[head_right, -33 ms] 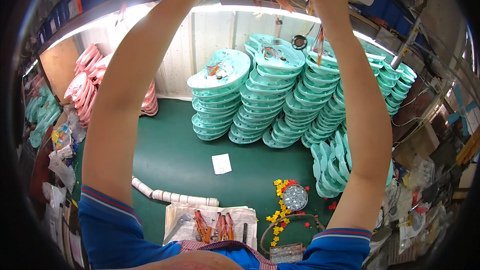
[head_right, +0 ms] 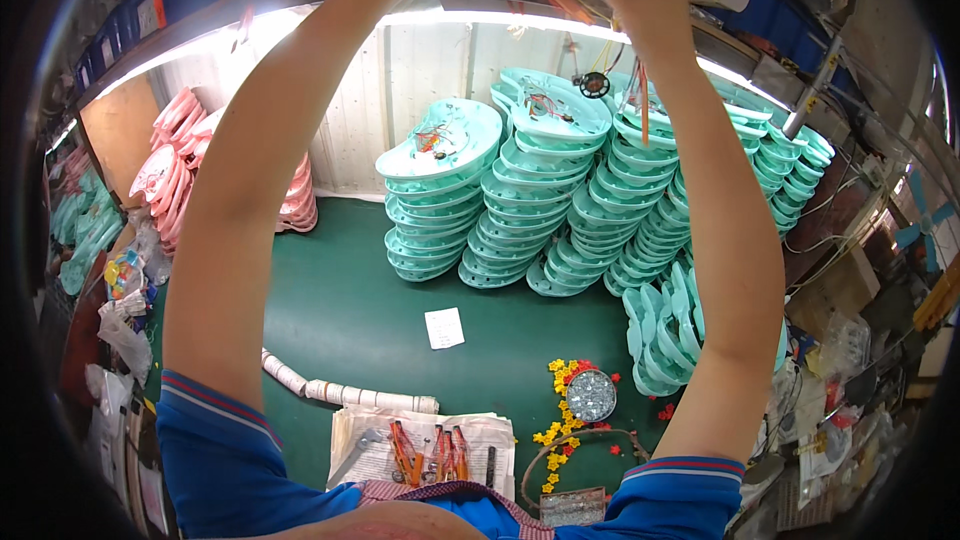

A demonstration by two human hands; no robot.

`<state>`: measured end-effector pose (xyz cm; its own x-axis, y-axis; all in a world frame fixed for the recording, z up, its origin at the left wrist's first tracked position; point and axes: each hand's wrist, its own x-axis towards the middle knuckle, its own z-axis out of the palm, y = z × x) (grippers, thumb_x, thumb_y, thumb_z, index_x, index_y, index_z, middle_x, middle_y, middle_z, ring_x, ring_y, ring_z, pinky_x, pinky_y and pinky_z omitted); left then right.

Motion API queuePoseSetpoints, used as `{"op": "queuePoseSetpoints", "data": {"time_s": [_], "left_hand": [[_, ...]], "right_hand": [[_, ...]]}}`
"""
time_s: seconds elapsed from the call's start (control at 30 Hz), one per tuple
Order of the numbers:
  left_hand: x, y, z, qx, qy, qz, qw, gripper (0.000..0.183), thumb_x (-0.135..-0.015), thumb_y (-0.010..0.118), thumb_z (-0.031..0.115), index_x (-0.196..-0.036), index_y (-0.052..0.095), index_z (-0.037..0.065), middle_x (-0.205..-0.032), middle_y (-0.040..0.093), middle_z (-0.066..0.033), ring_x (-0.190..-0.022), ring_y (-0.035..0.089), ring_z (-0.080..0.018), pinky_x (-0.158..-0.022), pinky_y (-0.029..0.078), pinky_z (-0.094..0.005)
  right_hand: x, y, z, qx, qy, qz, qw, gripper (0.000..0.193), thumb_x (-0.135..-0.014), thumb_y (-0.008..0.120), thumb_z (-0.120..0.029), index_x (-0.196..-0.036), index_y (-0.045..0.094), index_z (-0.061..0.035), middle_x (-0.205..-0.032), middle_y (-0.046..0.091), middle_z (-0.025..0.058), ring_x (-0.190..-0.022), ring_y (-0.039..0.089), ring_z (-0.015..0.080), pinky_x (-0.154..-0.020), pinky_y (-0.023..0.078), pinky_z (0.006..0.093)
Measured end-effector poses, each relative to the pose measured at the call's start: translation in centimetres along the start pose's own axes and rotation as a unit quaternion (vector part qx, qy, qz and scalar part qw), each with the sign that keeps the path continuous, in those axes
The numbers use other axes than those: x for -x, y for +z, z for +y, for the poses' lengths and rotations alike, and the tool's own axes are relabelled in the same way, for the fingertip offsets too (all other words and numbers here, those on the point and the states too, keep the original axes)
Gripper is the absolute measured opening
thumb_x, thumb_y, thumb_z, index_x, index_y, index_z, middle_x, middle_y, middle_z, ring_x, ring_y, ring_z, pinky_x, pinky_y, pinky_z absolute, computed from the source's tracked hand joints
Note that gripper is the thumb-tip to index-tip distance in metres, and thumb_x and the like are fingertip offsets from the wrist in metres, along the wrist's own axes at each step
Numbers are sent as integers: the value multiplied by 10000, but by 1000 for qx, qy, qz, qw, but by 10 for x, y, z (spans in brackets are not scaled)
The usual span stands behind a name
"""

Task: The person assembles light-blue plastic plates by inserting small star-shaped pieces and connecting wires using a soldering iron. They handle multiple plates, place them on a green workbench, and use tools to secure components inside the plates.

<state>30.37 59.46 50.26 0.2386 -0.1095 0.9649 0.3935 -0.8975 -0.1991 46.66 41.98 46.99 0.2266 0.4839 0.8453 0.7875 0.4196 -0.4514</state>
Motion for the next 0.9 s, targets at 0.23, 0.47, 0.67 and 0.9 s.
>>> {"op": "queuePoseSetpoints", "data": {"time_s": [0.23,0.47,0.67,0.9], "left_hand": [[11,-16,10,40,146,-89,984,363,-761,718,311,-1077,680,137,-1085,618,-90,-1105,547,-292,-955,385,-457],[-9,8,-2,172,-139,35,975,331,-838,659,364,-887,713,41,-818,674,-186,-798,638,-389,-729,487,-461],[-8,-1,6,94,-121,-29,988,330,-859,635,358,-908,716,42,-836,683,-193,-842,647,-366,-755,493,-447],[0,-16,10,145,-78,-78,983,292,-815,696,316,-960,721,64,-890,686,-164,-879,652,-330,-764,501,-432]], "right_hand": [[-2,2,14,422,-212,37,881,164,-822,673,-231,-928,732,-121,-756,681,115,-697,659,259,-631,510,372],[-14,-22,11,464,-299,110,826,182,-835,663,-257,-925,750,-125,-666,649,93,-594,634,234,-547,489,363],[-29,-20,-7,342,-179,184,904,227,-847,643,-254,-1018,747,-146,-660,658,108,-611,633,227,-646,481,349],[-32,10,-14,169,-110,109,973,281,-826,683,-281,-1019,742,-85,-638,650,76,-526,586,142,-546,461,302]]}}
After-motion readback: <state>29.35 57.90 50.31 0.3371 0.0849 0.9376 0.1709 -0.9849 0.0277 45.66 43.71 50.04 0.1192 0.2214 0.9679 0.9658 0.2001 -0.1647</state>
